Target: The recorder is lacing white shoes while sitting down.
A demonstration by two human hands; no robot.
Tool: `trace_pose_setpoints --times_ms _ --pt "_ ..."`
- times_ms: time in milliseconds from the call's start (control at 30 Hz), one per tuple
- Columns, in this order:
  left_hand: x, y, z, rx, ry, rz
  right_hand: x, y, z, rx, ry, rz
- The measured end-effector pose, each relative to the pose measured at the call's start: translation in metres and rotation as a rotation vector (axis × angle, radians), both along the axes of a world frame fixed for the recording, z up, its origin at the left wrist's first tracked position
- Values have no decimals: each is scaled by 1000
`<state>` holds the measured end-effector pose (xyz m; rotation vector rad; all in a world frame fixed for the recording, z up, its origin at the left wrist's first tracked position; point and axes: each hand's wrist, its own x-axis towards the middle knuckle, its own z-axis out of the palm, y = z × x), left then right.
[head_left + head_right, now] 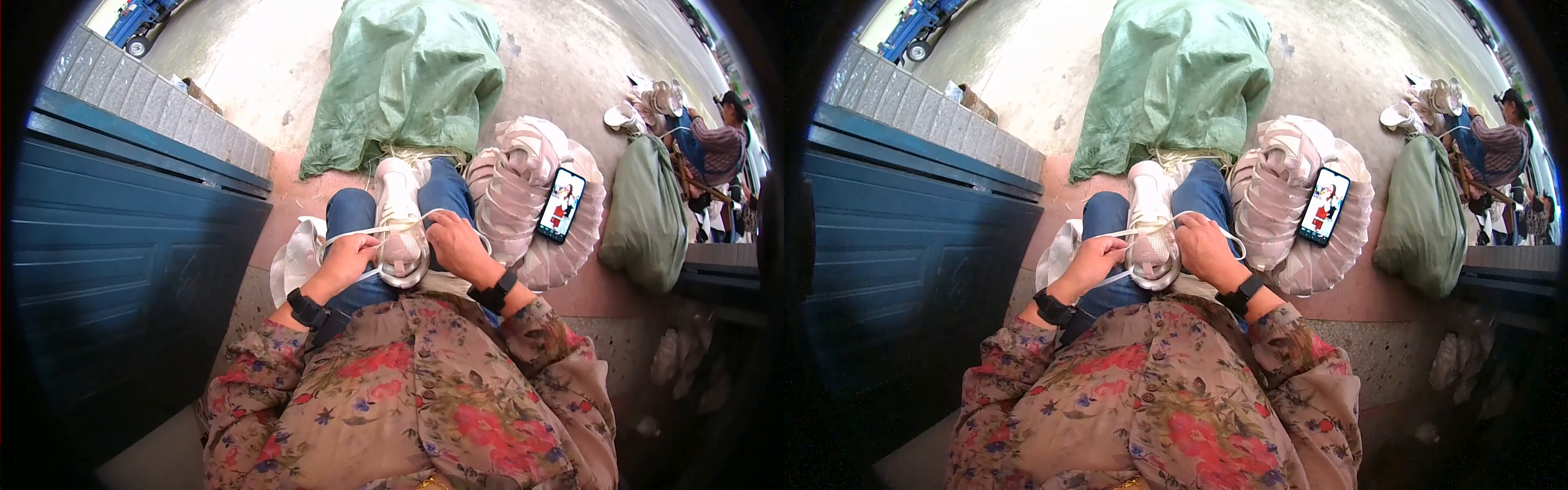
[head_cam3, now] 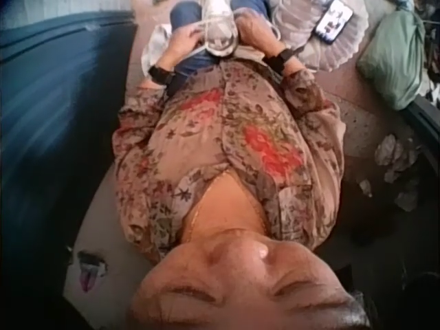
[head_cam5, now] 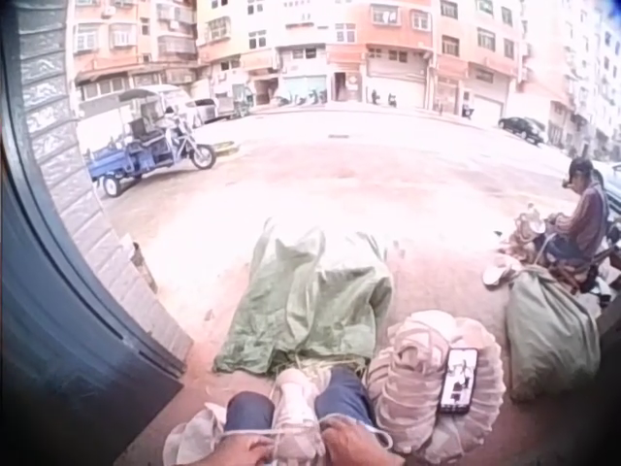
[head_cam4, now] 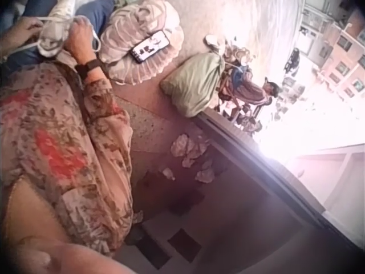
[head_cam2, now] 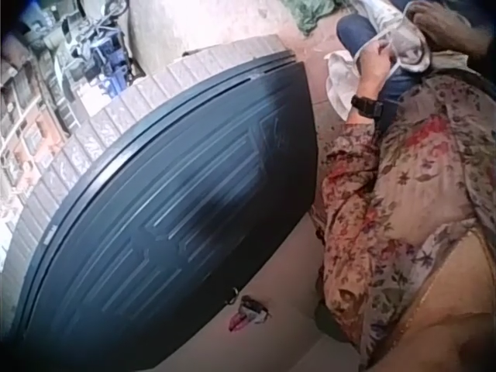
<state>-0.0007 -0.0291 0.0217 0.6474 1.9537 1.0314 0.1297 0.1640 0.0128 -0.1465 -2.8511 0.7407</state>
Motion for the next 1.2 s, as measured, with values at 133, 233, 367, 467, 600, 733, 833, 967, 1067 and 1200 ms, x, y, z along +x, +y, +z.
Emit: trace_pose_setpoints --times_ms 133,233,367,467,600,733,833,967,1067,1200 --pt "1 5 8 -42 229 -18 -8 4 -11 36 -22 18" --pt "0 0 -2 -47 268 -4 -13 1 -9 92 -79 1" --pt "1 -2 -5 -65 341 52 -18 -2 -14 215 4 58" --pt "3 2 -11 -174 601 22 -22 -7 -4 393 -44 153" --pt "0 8 -10 -138 699 -18 -27 -12 -1 557 -96 199" --pt "-6 13 1 -130 857 -169 -24 -7 -2 437 -93 136" --pt "-8 18 1 -121 948 -231 -22 -11 -9 385 -71 46" --pt "-1 27 -5 -62 1104 -337 -22 -12 -8 370 -55 3" --pt "-5 25 -3 -112 1043 -292 -18 -11 -7 296 -12 -79" --pt "4 16 -8 -141 1148 -229 -11 -19 3 331 -103 -86"
